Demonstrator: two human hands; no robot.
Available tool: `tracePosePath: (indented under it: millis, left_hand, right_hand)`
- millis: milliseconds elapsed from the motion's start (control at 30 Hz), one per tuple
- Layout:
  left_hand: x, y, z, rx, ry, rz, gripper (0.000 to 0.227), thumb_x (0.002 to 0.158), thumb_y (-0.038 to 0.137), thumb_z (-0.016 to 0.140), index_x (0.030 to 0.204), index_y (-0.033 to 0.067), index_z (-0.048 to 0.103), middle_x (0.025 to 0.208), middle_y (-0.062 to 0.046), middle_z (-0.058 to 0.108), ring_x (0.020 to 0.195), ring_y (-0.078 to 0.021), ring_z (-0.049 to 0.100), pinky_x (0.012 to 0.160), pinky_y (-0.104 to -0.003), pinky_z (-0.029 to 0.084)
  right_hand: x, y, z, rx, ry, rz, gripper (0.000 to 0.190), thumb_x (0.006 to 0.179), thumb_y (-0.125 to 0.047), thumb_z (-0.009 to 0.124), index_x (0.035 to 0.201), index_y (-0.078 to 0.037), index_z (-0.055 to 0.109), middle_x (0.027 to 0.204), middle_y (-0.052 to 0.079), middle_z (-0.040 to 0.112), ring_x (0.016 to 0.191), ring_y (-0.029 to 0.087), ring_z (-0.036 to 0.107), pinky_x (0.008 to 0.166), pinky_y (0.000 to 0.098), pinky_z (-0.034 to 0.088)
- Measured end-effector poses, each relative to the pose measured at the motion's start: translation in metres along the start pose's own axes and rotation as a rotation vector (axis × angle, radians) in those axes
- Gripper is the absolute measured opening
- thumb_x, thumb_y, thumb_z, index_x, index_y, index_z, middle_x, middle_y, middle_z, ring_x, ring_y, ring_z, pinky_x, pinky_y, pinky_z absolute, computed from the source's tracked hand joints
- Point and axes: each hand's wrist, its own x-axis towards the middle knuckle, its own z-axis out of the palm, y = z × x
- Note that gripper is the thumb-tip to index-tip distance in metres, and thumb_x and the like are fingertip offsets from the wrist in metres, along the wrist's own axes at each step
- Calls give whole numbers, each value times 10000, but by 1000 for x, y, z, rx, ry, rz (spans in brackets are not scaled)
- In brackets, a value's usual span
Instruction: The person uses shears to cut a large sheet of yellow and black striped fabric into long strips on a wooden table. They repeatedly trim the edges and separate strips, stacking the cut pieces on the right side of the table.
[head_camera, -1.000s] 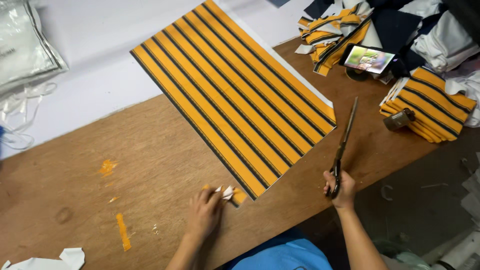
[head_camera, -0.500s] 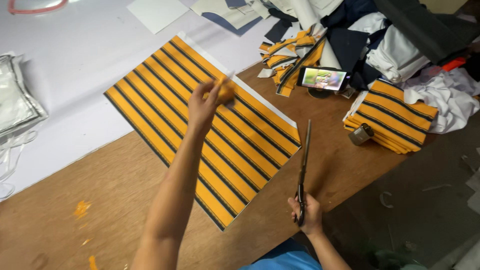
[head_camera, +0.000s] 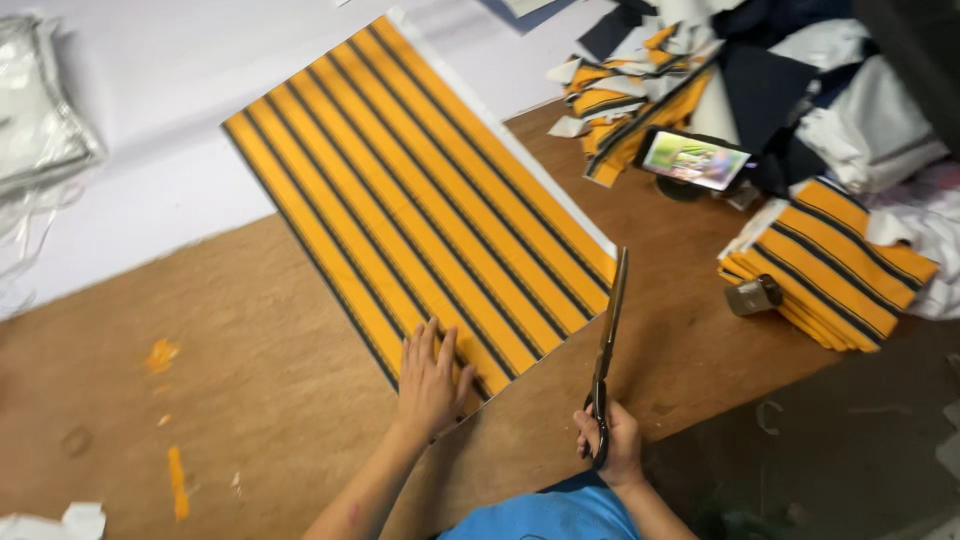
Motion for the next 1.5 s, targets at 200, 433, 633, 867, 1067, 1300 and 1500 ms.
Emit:
tracePosePath:
  millis: [200, 433, 633, 867, 1067, 1300, 1500]
  left_hand:
    - [-98, -25, -9, 10, -71, -176, 819, 898, 524, 616, 1524, 36, 413, 1591, -295, 289, 1494, -472, 230, 1197, -626, 126]
    - [-122, -26, -12, -26, -46, -189, 819, 905, 555, 610, 1527, 52, 433, 1617, -280, 287, 1506, -463, 239, 1217, -621, 112]
    - [-148, -36, -30, -79, -36, -181, 814, 909, 565, 608, 1521, 52, 452, 1609, -275, 311, 1518, -452, 249, 1239, -604, 132]
    - [-160, -46, -38, -181, -38, -147, 724, 924, 427, 673, 1493, 23, 479, 1599, -259, 356, 1513, -442, 269, 1244, -587, 170]
    - [-163, -48, -43, -148, -32, -128, 674, 945, 384, 666, 1481, 13, 496, 1584, -209, 407, 1511, -414, 296, 1248, -571, 205]
    - [-161, -49, -45, -148, -53, -124, 680, 945, 400, 665, 1465, -4, 496, 1574, -206, 416, 1503, -411, 308, 1248, -568, 210]
    - [-162, -49, -44, -145, -67, -120, 690, 943, 406, 661, 1473, -3, 493, 1575, -199, 414, 1506, -411, 302, 1247, -568, 206]
  right_hand:
    - [7, -8, -7, -226, -26, -62, 212, 903, -182, 731, 857, -40, 580, 587, 41, 584, 474, 118, 572, 444, 274, 464]
    - [-40, -32, 9, -340, -148, -99, 241, 926, -231, 731, 846, -51, 593, 621, 2, 575, 508, 87, 568, 460, 257, 467]
    - [-116, -18, 2, -780, -308, 26, 293, 823, -249, 806, 739, -28, 633, 541, 29, 567, 495, 96, 509, 461, 277, 414]
    - [-178, -37, -38, -1003, -599, 281, 349, 796, -340, 815, 771, -37, 643, 570, 19, 520, 563, 101, 449, 512, 322, 400]
    - [-160, -17, 1, -869, -733, 195, 403, 820, -449, 750, 844, -60, 645, 627, -5, 578, 605, 97, 524, 535, 317, 473]
    - [-153, 12, 49, -690, -679, 227, 487, 853, -524, 722, 767, -59, 606, 602, -14, 565, 564, 77, 522, 509, 258, 426]
    - [-161, 17, 58, -586, -641, 235, 515, 858, -563, 708, 760, -72, 589, 600, -15, 565, 544, 70, 554, 500, 235, 444]
